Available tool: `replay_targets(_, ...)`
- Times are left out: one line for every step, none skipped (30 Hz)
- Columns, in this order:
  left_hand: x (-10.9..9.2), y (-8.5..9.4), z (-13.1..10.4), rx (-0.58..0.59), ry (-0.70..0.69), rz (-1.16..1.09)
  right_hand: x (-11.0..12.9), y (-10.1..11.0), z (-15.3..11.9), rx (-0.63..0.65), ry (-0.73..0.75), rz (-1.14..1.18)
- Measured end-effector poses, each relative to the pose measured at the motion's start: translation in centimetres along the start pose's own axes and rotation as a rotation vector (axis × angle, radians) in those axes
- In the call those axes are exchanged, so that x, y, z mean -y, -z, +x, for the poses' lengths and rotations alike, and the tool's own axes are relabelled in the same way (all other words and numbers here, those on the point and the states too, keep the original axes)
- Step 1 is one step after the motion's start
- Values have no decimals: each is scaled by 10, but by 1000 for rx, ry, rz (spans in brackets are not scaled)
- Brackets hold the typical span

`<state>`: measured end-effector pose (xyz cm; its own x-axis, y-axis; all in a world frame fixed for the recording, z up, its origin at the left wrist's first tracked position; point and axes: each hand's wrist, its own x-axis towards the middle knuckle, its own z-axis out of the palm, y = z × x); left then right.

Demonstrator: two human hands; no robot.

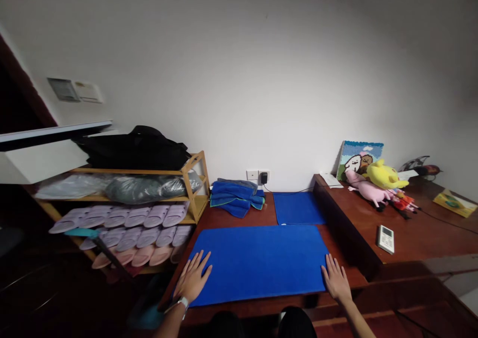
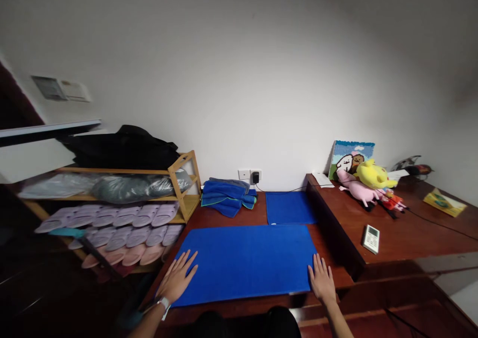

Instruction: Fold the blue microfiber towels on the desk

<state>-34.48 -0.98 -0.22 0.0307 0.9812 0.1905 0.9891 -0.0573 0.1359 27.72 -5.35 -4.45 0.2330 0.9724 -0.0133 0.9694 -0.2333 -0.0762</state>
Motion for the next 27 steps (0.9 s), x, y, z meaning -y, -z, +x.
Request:
replay_targets(0,0,0,0,1,2,0,0,0,0,-2,-2)
replay_targets(0,1,0,1,3,4,0,-1,0,0,-6,-3)
replay_targets(-1,1,0,3,6,7,0,-1,1,-1,-8,-1)
replay_targets(-1,1,0,5,8,7,0,-2,1,-3,-7,5)
replay_targets(-1,2,0,6,10,6,0,-2,1,-5,-3,13)
replay_targets(-1,2,-1,7,9,2,0,-2,1,-10,-3,20)
replay_targets(-1,3,-1,7,7,-2,0,-2,1,-12,-2,24)
replay_targets(-2,3,-1,6,5,-5,0,-2,1,-10,-3,24)
replay_targets(-2,3,-1,6,4,-5,-1,-2,1,-6,-5,18)
replay_targets(-2,3,-1,7,6,-5,-1,-1,1,-1,-9,10)
replay_targets(-2,3,-1,10,8,-4,-1,-1,1,3,-8,2)
replay_targets(-1,3,-1,11,9,-6,-1,-1,2,6,-1,-3)
replay_targets(-1,3,0,12,10,-8,-1,-1,2,7,9,-5)
replay_targets(-1,2,0,10,11,-12,-1,-2,2,5,16,-5)
replay_targets(-1,2,0,7,11,-14,-2,-2,2,0,19,-1)
replay_targets(-1,2,0,3,11,-16,-2,-3,2,-5,20,6)
replay_targets(-1,1,0,2,12,-15,-2,-3,2,-9,15,11)
replay_targets(-1,1,0,2,13,-14,-2,-4,2,-12,6,14)
replay_targets(-1,1,0,4,13,-12,-1,-4,3,-12,-3,14)
replay_targets(-1,1,0,5,13,-9,-1,-4,3,-10,-9,10)
replay_targets(-1,1,0,5,13,-6,-1,-4,3,-8,-11,3)
replay_targets(-1,1,0,4,12,-3,0,-3,2,-4,-12,-4)
replay_targets(-1,1,0,1,11,-1,0,-3,2,-2,-12,-10)
replay_targets(-1,2,0,-2,10,0,1,-2,2,0,-12,-13)
replay_targets(-1,2,0,-4,10,0,1,-2,2,1,-12,-14)
replay_targets(-2,3,0,-2,11,1,1,-1,2,2,-15,-13)
replay_targets(-2,4,0,3,12,2,1,-1,2,4,-17,-12)
